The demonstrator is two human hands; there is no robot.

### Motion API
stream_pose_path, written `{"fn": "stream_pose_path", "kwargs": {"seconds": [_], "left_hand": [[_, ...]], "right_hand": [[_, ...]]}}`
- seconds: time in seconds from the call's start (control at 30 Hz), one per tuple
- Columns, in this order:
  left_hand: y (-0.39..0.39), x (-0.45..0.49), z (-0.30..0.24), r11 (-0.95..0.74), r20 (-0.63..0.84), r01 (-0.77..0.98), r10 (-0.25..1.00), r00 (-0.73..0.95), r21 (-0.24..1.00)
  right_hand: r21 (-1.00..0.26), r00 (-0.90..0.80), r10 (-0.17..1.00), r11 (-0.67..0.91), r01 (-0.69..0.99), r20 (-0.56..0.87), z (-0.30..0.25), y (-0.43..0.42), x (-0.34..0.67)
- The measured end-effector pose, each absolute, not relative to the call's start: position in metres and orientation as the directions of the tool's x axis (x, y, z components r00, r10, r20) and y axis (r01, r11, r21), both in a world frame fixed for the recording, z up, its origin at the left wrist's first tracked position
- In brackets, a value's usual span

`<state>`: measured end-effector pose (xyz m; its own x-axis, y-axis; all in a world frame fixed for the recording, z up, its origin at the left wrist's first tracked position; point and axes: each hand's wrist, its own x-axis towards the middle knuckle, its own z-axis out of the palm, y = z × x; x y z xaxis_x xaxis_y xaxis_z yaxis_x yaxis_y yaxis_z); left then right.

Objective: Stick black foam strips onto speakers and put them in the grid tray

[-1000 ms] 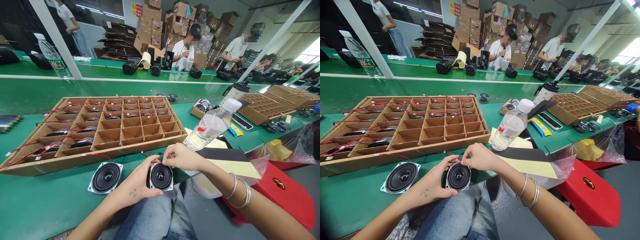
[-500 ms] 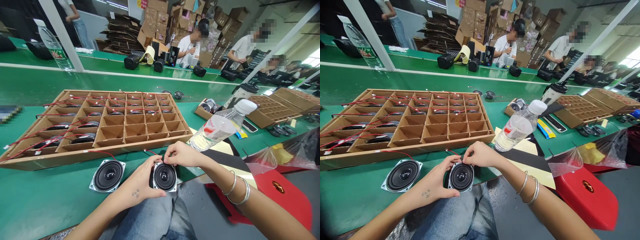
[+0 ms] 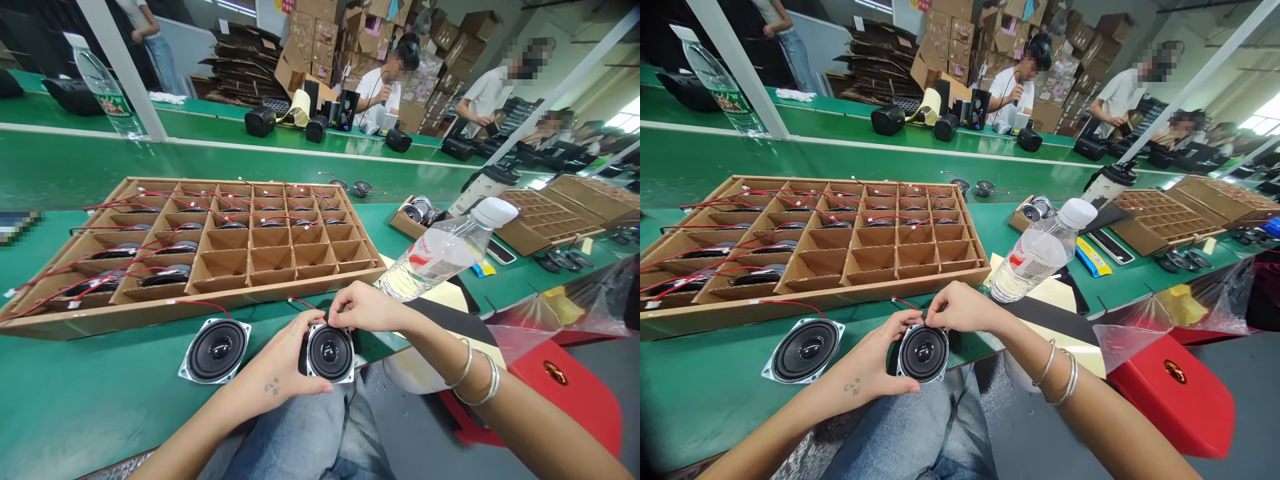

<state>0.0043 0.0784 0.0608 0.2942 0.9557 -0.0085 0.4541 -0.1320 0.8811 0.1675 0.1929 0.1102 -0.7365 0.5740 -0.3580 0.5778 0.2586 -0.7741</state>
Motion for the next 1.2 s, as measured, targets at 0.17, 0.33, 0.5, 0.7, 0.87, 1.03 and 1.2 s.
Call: {"fn": "stream_pose_path", "kwargs": {"seconds": [0.17, 0.33, 0.5, 0.7, 0.87, 1.03, 1.2], "left_hand": [[0.079, 0.004, 0.064, -0.117, -0.023, 0.458, 0.957, 0.290, 0.881], [0.080, 0.004, 0.064, -0.109, -0.034, 0.467, 0.957, 0.286, 0.878], [0.077, 0.003, 0.064, -0.119, -0.025, 0.481, 0.959, 0.281, 0.868], [0.077, 0.003, 0.068, -0.254, 0.048, 0.597, 0.940, 0.339, 0.761], [0.076, 0.006, 0.072, -0.339, 0.038, 0.745, 0.920, 0.389, 0.574], [0.074, 0.013, 0.082, -0.392, 0.063, 0.861, 0.917, 0.393, 0.323], [0.076, 0.023, 0.094, -0.503, 0.153, 0.859, 0.860, 0.487, 0.097]], "right_hand": [[-0.688, -0.729, 0.581, 0.362, 0.629, -0.361, 0.117, 0.192, 0.163], [-0.447, -0.680, 0.525, 0.514, 0.732, -0.512, 0.132, 0.194, 0.153], [-0.358, -0.637, 0.482, 0.551, 0.754, -0.601, 0.165, 0.195, 0.170], [-0.424, -0.706, 0.608, 0.567, 0.706, -0.362, 0.192, 0.179, 0.232], [-0.488, -0.615, 0.747, 0.450, 0.748, -0.253, 0.182, 0.165, 0.282], [-0.611, -0.653, 0.728, 0.425, 0.668, -0.208, 0.170, 0.158, 0.313], [-0.589, -0.706, 0.708, 0.564, 0.578, -0.014, 0.183, 0.166, 0.303]]}}
